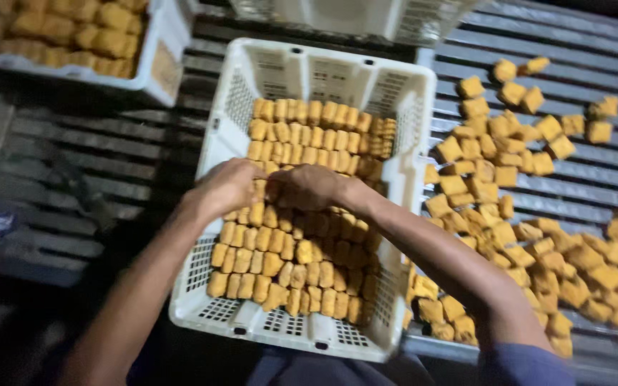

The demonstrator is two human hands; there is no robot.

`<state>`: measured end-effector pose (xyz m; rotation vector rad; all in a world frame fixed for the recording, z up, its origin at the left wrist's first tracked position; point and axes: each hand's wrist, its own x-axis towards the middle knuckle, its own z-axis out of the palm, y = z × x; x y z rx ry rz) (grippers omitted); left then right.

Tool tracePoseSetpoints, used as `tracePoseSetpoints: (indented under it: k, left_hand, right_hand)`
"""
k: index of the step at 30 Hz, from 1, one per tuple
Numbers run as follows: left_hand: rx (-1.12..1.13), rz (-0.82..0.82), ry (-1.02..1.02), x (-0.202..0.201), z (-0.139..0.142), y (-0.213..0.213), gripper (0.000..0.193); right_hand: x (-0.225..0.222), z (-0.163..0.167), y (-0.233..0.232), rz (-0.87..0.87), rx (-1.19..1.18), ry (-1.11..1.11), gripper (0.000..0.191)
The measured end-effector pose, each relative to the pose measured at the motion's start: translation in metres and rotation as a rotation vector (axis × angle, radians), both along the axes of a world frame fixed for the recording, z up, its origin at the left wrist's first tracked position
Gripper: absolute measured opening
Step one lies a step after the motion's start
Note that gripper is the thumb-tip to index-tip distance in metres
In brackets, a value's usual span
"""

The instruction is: The person picks up fried tofu cubes scattered on slatted metal racks and packs them by hand into white plastic crates, arranging the pieces in neat rows inside each crate. They work through several crates, filling each with tofu gathered from the racks.

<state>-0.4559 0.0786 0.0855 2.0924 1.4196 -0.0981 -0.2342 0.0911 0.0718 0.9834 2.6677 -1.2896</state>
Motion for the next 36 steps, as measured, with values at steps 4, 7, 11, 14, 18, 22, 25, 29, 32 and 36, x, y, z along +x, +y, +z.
tracePoseSetpoints:
  k: [4,7,11,14,18,22,25,29,32,36]
  left_hand:
    - [-0.21,-0.091,0.023,0.005,-0.013,0.006,0.058]
    - [-0.149,-0.071,0.054,0.013,-0.009,-0.008,0.082]
    - [0.351,-0.127,0.04,0.036,0.02,-0.061,0.094]
    - [0.573,-0.124,-0.155,0.088,0.034,-0.11,0.077]
    - [0.302,0.038,-0.599,0.195,0.03,-0.209,0.058]
    - [0.203,-0.138,-0.712,0.316,0.011,-0.292,0.056]
    - [0.331,-0.161,-0.382,0.393,-0.007,-0.319,0.072]
    - [0.215,0.022,-0.035,0.451,-0.046,-0.294,0.111]
    - [0.222,0.172,0.05,0.459,-0.077,-0.263,0.132]
    - [0.299,0.181,-0.008,0.48,-0.11,-0.244,0.132]
  right_hand:
    - [0.049,0.029,-0.031,-0.134,0.189,0.152,0.074]
    - [0.144,0.041,-0.091,-0.455,0.317,0.479,0.052]
    - [0.292,0.043,-0.172,-0.992,0.581,0.104,0.053]
    - [0.346,0.027,-0.246,-0.94,0.31,-0.591,0.076]
    - [0.367,-0.023,-0.32,-0.651,0.395,-0.331,0.089]
    - [0.441,-0.066,-0.305,-0.858,0.624,-0.39,0.075]
    - [0.461,-0.089,-0.264,-1.142,0.713,-0.303,0.069]
    - [0.477,-0.085,-0.266,-1.144,0.663,0.136,0.057]
    - [0.542,-0.056,-0.313,-1.503,0.504,0.09,0.05]
    - [0.602,-0.041,-0.339,-1.93,0.172,-0.449,0.093]
